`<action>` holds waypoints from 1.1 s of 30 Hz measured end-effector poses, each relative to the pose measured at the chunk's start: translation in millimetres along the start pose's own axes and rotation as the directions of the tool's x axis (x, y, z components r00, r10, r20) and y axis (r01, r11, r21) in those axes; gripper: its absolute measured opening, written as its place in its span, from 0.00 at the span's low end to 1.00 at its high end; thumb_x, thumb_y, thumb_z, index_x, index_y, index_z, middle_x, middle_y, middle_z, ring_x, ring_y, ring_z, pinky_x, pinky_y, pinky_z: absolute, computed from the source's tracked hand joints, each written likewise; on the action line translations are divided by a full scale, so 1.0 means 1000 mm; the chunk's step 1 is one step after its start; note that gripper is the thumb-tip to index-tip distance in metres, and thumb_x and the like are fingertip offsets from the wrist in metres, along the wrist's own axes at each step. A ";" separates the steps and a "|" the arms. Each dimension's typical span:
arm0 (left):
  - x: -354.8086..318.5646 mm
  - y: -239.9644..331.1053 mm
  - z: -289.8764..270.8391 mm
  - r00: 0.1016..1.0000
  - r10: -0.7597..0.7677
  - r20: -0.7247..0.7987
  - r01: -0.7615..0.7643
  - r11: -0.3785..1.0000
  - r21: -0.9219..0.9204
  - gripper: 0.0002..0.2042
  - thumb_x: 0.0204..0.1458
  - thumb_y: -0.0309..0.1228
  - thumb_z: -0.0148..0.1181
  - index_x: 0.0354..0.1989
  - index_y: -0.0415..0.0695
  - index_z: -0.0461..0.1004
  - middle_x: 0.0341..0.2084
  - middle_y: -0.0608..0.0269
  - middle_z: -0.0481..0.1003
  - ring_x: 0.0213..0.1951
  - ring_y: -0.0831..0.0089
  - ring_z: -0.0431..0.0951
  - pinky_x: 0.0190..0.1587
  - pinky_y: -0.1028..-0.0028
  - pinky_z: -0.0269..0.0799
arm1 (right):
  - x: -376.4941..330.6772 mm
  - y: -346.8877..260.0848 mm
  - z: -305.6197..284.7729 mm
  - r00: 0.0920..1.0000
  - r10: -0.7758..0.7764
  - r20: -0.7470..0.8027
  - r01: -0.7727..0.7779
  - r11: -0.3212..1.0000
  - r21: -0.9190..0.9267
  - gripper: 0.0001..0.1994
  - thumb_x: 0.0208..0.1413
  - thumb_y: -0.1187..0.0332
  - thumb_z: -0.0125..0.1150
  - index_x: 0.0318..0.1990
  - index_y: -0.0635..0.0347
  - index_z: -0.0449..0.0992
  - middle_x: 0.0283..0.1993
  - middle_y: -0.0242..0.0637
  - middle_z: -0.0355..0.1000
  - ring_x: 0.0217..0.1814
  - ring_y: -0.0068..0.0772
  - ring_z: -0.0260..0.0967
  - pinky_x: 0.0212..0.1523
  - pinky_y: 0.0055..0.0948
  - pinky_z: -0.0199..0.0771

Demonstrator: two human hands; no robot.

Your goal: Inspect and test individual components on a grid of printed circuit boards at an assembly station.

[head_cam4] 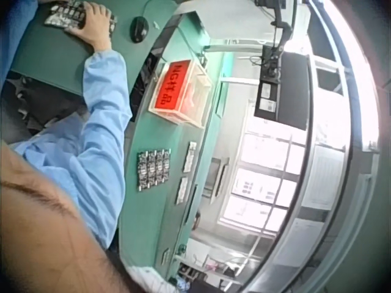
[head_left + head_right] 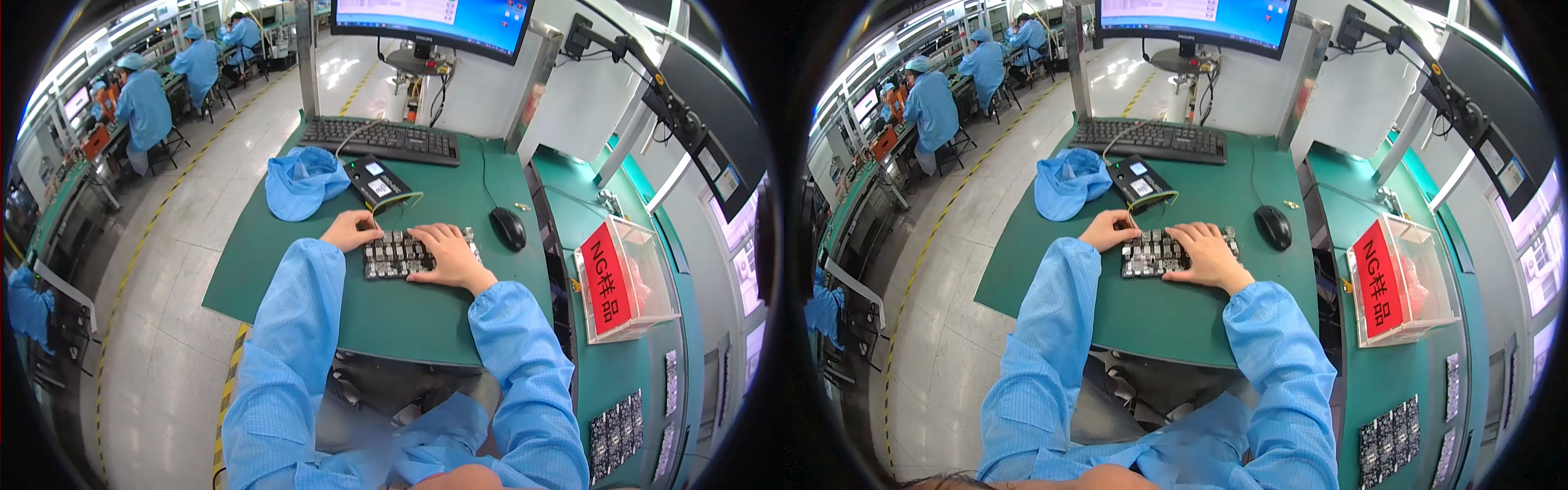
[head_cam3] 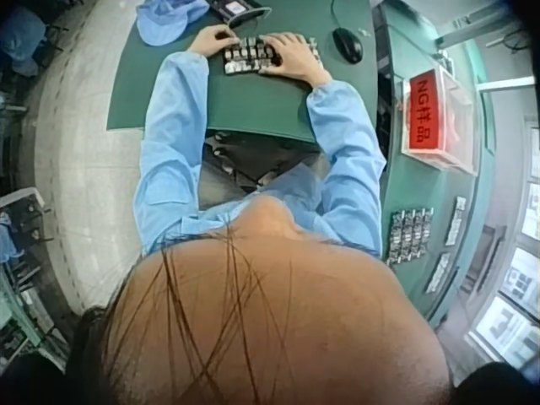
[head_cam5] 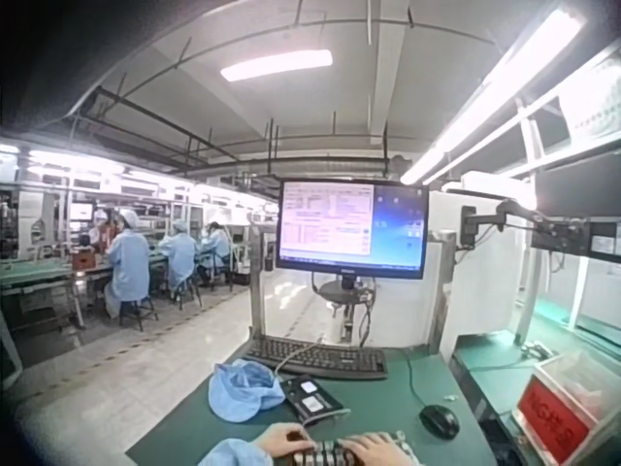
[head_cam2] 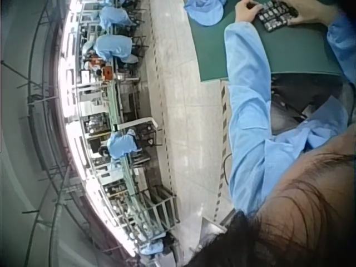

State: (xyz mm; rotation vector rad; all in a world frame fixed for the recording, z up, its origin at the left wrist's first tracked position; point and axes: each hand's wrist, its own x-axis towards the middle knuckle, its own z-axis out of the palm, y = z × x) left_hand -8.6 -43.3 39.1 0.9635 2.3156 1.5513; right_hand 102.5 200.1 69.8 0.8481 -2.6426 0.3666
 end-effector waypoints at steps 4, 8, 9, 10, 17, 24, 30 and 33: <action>0.001 0.006 -0.001 0.999 -0.036 0.026 0.036 0.999 0.026 0.09 0.45 0.31 0.65 0.26 0.38 0.74 0.25 0.63 0.77 0.29 0.78 0.75 0.34 0.77 0.71 | -0.003 0.000 0.000 1.000 0.014 0.006 -0.014 1.000 0.003 0.40 0.39 0.45 0.67 0.58 0.57 0.63 0.57 0.40 0.63 0.60 0.43 0.57 0.62 0.42 0.53; 0.004 0.004 0.002 1.000 0.030 0.004 -0.031 0.996 0.085 0.09 0.45 0.31 0.66 0.25 0.39 0.74 0.24 0.64 0.76 0.28 0.79 0.74 0.32 0.77 0.69 | -0.003 0.002 0.002 1.000 0.023 0.008 -0.023 1.000 0.003 0.40 0.39 0.45 0.67 0.58 0.57 0.64 0.58 0.39 0.63 0.61 0.43 0.57 0.62 0.42 0.53; 0.004 0.002 0.002 0.999 0.033 0.004 -0.033 0.996 0.085 0.09 0.45 0.31 0.66 0.25 0.39 0.74 0.24 0.64 0.76 0.28 0.79 0.74 0.32 0.77 0.69 | -0.003 0.001 0.001 1.000 0.023 0.007 -0.023 1.000 0.001 0.40 0.39 0.45 0.67 0.58 0.57 0.64 0.58 0.39 0.63 0.61 0.43 0.57 0.62 0.42 0.53; 0.003 0.000 0.001 0.998 0.064 0.004 -0.064 0.992 0.105 0.10 0.44 0.31 0.67 0.25 0.39 0.73 0.23 0.65 0.74 0.27 0.79 0.72 0.31 0.77 0.68 | -0.003 -0.001 0.000 1.000 0.016 0.003 -0.016 1.000 0.004 0.40 0.39 0.44 0.67 0.58 0.57 0.64 0.58 0.39 0.63 0.61 0.43 0.57 0.63 0.42 0.53; 0.001 -0.004 -0.001 0.996 0.064 0.056 -0.069 0.993 0.091 0.09 0.45 0.30 0.67 0.27 0.40 0.73 0.23 0.68 0.72 0.27 0.82 0.69 0.30 0.80 0.65 | -0.004 0.000 0.003 1.000 -0.008 -0.005 0.008 1.000 -0.008 0.39 0.40 0.44 0.66 0.58 0.58 0.64 0.59 0.40 0.62 0.61 0.44 0.56 0.63 0.42 0.52; 0.004 -0.005 0.000 0.995 0.088 0.049 -0.094 0.989 0.115 0.09 0.43 0.32 0.67 0.25 0.40 0.74 0.21 0.66 0.73 0.25 0.80 0.70 0.28 0.77 0.66 | -0.006 0.001 0.004 1.000 -0.015 -0.003 0.015 0.999 -0.047 0.39 0.42 0.40 0.62 0.57 0.56 0.65 0.57 0.41 0.63 0.60 0.44 0.57 0.62 0.44 0.53; 0.005 -0.003 -0.001 0.992 0.112 0.056 -0.118 0.987 0.114 0.10 0.44 0.32 0.67 0.24 0.40 0.74 0.20 0.66 0.73 0.24 0.81 0.70 0.27 0.78 0.65 | -0.006 0.003 0.006 0.999 -0.041 -0.023 0.040 0.997 -0.062 0.38 0.43 0.39 0.61 0.58 0.53 0.65 0.58 0.41 0.63 0.61 0.46 0.57 0.62 0.45 0.52; 0.005 -0.005 0.001 0.993 0.102 0.064 -0.108 0.990 0.087 0.09 0.44 0.32 0.67 0.25 0.41 0.74 0.21 0.67 0.72 0.25 0.82 0.69 0.28 0.78 0.64 | -0.007 0.015 -0.008 0.989 -0.013 -0.149 0.007 0.999 -0.047 0.29 0.44 0.45 0.63 0.51 0.53 0.71 0.53 0.40 0.67 0.58 0.45 0.58 0.61 0.44 0.53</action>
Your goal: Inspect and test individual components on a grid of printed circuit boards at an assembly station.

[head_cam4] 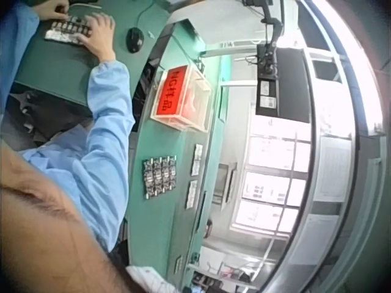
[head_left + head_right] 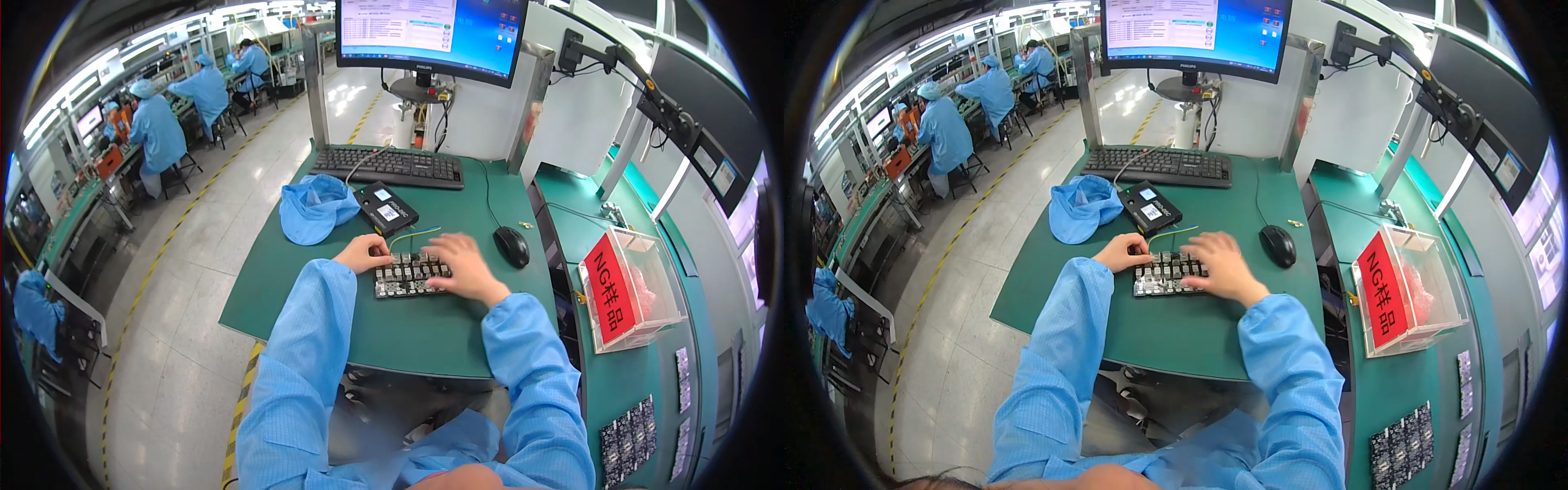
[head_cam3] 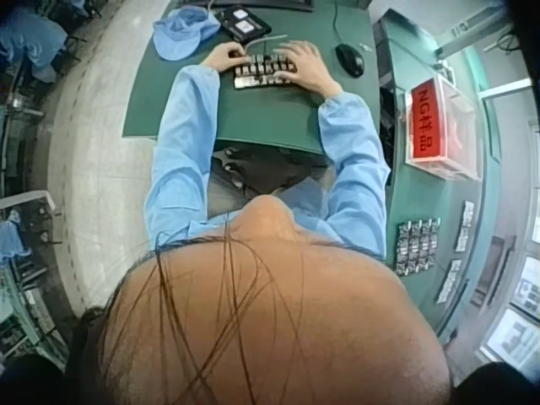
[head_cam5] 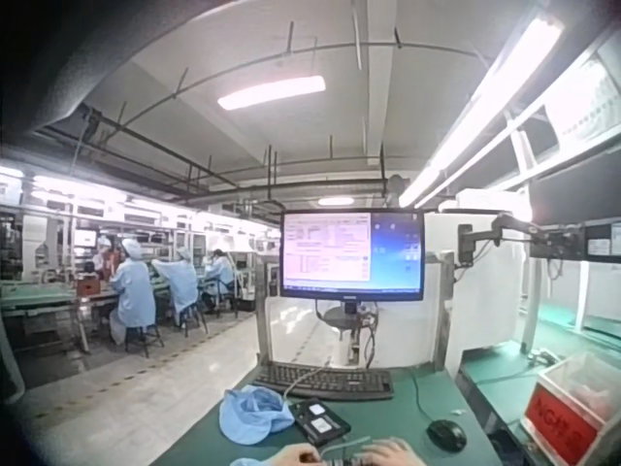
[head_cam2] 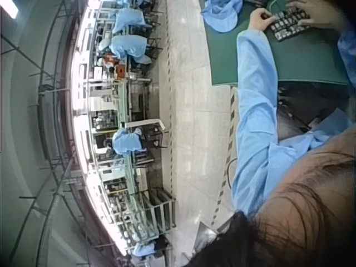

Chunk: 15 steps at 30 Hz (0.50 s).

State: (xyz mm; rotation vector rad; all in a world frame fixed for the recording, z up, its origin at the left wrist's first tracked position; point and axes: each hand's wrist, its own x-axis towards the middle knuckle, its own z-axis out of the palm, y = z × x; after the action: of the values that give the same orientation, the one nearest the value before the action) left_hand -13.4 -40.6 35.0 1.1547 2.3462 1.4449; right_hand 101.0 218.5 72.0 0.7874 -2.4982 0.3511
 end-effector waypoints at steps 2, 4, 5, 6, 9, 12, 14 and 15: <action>-0.003 0.003 -0.001 1.000 -0.016 -0.001 0.016 0.999 -0.036 0.09 0.45 0.32 0.67 0.25 0.41 0.74 0.22 0.69 0.71 0.25 0.82 0.67 0.28 0.78 0.62 | -0.001 0.019 -0.027 0.985 0.138 -0.102 -0.141 0.990 -0.022 0.15 0.44 0.57 0.67 0.37 0.53 0.79 0.43 0.37 0.72 0.54 0.44 0.62 0.56 0.43 0.58; -0.005 0.006 -0.002 1.000 -0.026 0.001 0.026 1.000 -0.016 0.09 0.45 0.32 0.67 0.25 0.41 0.74 0.22 0.68 0.71 0.25 0.82 0.68 0.28 0.78 0.63 | -0.023 0.056 -0.047 0.939 0.286 -0.193 -0.317 0.936 -0.152 0.10 0.45 0.61 0.66 0.34 0.53 0.79 0.39 0.36 0.71 0.51 0.42 0.64 0.53 0.41 0.61; -0.002 0.008 -0.001 1.000 -0.029 0.007 0.028 1.000 0.006 0.09 0.45 0.32 0.67 0.25 0.41 0.73 0.22 0.68 0.72 0.25 0.83 0.68 0.27 0.79 0.63 | -0.036 0.078 -0.052 0.905 0.371 -0.208 -0.409 0.894 -0.185 0.09 0.45 0.62 0.65 0.33 0.53 0.79 0.38 0.35 0.70 0.50 0.41 0.64 0.52 0.41 0.61; 0.000 0.007 0.000 1.000 -0.025 0.009 0.025 1.000 0.003 0.09 0.45 0.32 0.67 0.25 0.41 0.73 0.22 0.68 0.72 0.25 0.83 0.68 0.27 0.79 0.63 | -0.047 0.087 -0.054 0.894 0.364 -0.262 -0.424 0.877 -0.227 0.10 0.46 0.61 0.64 0.34 0.53 0.79 0.40 0.36 0.70 0.51 0.42 0.64 0.52 0.41 0.61; -0.001 0.000 -0.001 1.000 -0.015 0.006 0.014 1.000 0.012 0.10 0.45 0.33 0.67 0.25 0.41 0.73 0.21 0.68 0.71 0.25 0.82 0.67 0.27 0.78 0.63 | -0.070 0.101 -0.052 0.883 0.383 -0.273 -0.458 0.829 -0.321 0.12 0.48 0.58 0.63 0.38 0.51 0.78 0.46 0.38 0.70 0.54 0.43 0.63 0.54 0.40 0.61; 0.001 -0.001 -0.002 1.000 -0.013 -0.025 0.013 1.000 -0.004 0.11 0.44 0.34 0.67 0.24 0.41 0.73 0.20 0.68 0.70 0.24 0.81 0.66 0.26 0.77 0.62 | -0.069 0.101 -0.052 0.844 0.485 -0.228 -0.530 0.819 -0.220 0.13 0.49 0.56 0.61 0.39 0.51 0.78 0.49 0.39 0.69 0.55 0.44 0.62 0.55 0.40 0.60; -0.002 -0.001 -0.001 1.000 -0.014 -0.012 0.014 1.000 0.010 0.11 0.45 0.33 0.67 0.25 0.41 0.73 0.21 0.68 0.70 0.24 0.81 0.66 0.27 0.77 0.62 | -0.064 0.097 -0.055 0.876 0.442 -0.191 -0.482 0.802 -0.353 0.15 0.50 0.56 0.60 0.43 0.49 0.77 0.51 0.39 0.68 0.55 0.44 0.62 0.55 0.40 0.62; -0.002 0.000 -0.002 1.000 -0.012 -0.008 0.012 1.000 0.027 0.10 0.45 0.33 0.67 0.25 0.41 0.72 0.22 0.68 0.70 0.25 0.81 0.66 0.27 0.78 0.61 | -0.063 0.096 -0.053 0.876 0.442 -0.194 -0.483 0.801 -0.353 0.15 0.50 0.56 0.60 0.43 0.49 0.77 0.51 0.39 0.68 0.55 0.44 0.62 0.55 0.40 0.62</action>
State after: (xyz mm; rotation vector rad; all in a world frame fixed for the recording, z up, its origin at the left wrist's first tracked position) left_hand -13.0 -43.1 35.2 1.1419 2.3809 1.4208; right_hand 108.7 344.7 74.6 -0.0151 -2.5176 0.0374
